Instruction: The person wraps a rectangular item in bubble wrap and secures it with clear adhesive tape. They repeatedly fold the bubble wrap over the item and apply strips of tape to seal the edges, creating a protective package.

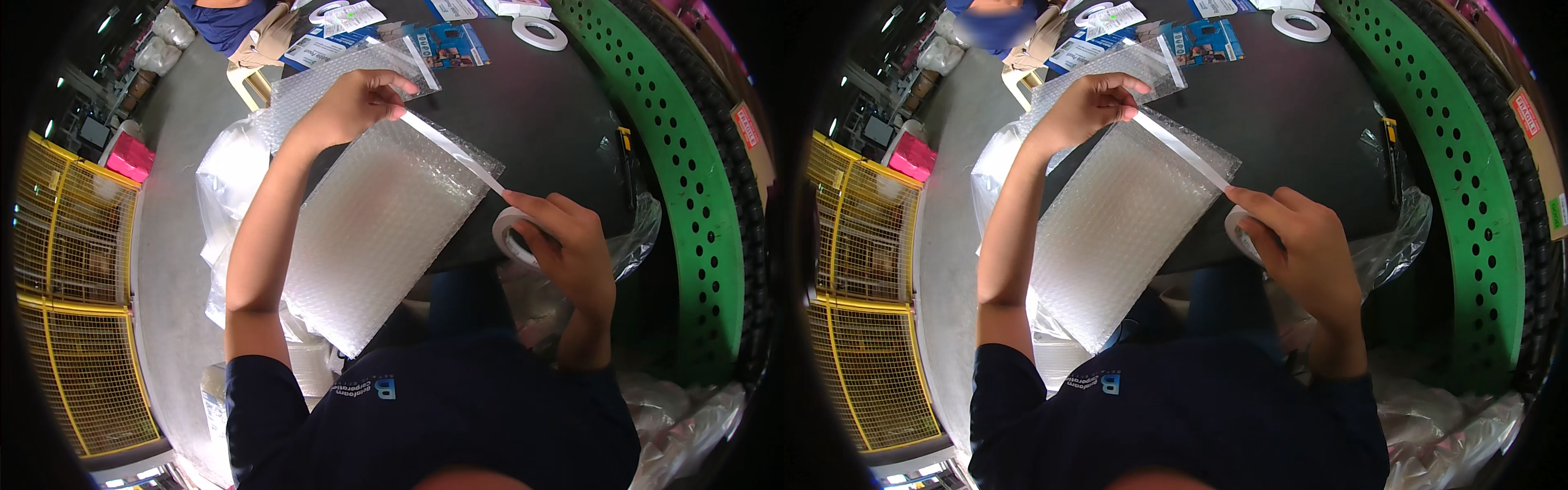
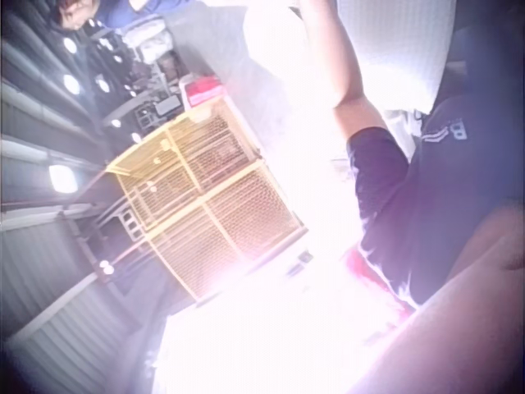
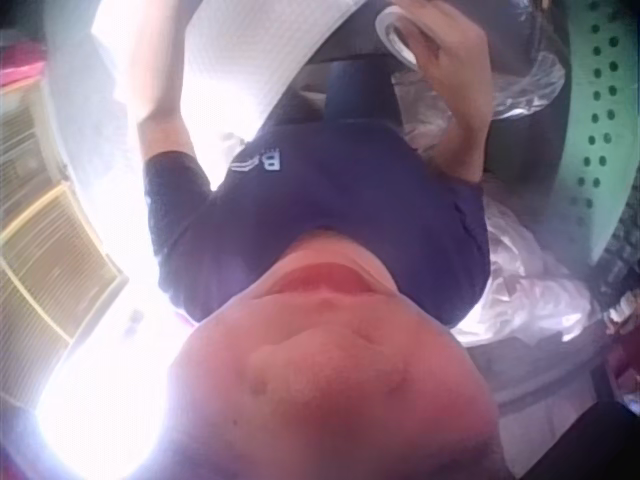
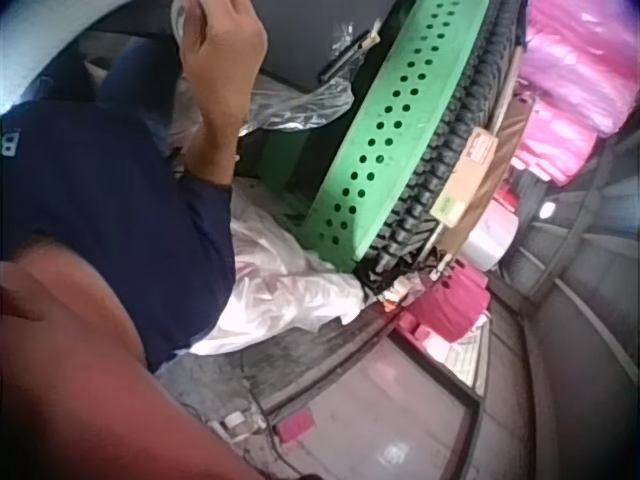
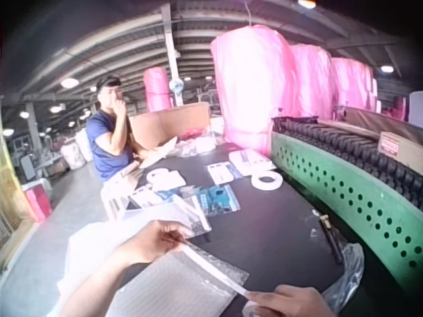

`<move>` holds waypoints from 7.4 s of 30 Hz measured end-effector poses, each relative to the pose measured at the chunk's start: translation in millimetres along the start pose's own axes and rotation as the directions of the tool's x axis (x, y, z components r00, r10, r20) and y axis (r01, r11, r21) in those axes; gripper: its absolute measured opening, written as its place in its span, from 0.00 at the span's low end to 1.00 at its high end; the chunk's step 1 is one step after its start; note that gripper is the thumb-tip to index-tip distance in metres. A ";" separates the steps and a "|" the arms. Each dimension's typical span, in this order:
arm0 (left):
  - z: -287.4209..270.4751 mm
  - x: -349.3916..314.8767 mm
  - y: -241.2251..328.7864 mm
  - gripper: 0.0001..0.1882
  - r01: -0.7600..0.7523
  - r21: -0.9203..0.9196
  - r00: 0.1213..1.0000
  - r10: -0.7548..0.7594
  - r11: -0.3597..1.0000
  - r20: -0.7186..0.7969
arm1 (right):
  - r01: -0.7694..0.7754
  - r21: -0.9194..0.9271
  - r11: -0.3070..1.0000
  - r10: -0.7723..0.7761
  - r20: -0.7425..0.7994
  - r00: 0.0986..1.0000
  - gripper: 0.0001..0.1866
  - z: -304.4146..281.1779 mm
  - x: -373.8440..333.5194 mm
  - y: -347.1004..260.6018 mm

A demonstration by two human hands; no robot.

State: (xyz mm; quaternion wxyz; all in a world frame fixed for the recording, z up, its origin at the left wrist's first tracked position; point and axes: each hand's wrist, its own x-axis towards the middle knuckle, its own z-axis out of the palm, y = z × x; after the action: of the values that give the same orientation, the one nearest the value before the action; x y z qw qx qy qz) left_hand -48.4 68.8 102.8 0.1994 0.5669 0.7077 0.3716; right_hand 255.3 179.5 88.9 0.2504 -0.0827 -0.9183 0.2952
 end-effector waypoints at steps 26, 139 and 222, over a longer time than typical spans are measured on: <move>25.8 5.6 -53.1 0.23 0.176 0.099 0.930 -0.132 0.979 -0.344 | -0.112 -0.380 0.918 0.148 0.064 0.987 0.09 -4.6 25.8 10.4; 5.3 -44.8 19.1 0.42 0.456 0.512 0.874 -0.474 0.728 -0.105 | -0.122 0.011 0.992 0.122 -0.015 0.992 0.16 40.3 35.3 116.0; 91.2 0.2 -34.3 0.23 0.152 0.062 0.887 -0.108 0.986 -0.448 | -0.112 -0.395 0.912 0.159 0.090 0.983 0.18 -3.8 -58.3 -40.4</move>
State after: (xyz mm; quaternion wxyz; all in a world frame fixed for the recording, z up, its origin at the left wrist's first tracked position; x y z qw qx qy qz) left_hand -6.8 93.6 18.2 0.0304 0.4275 0.7877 0.4425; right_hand 307.3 131.0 91.2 0.1523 -0.1763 -0.9640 0.1285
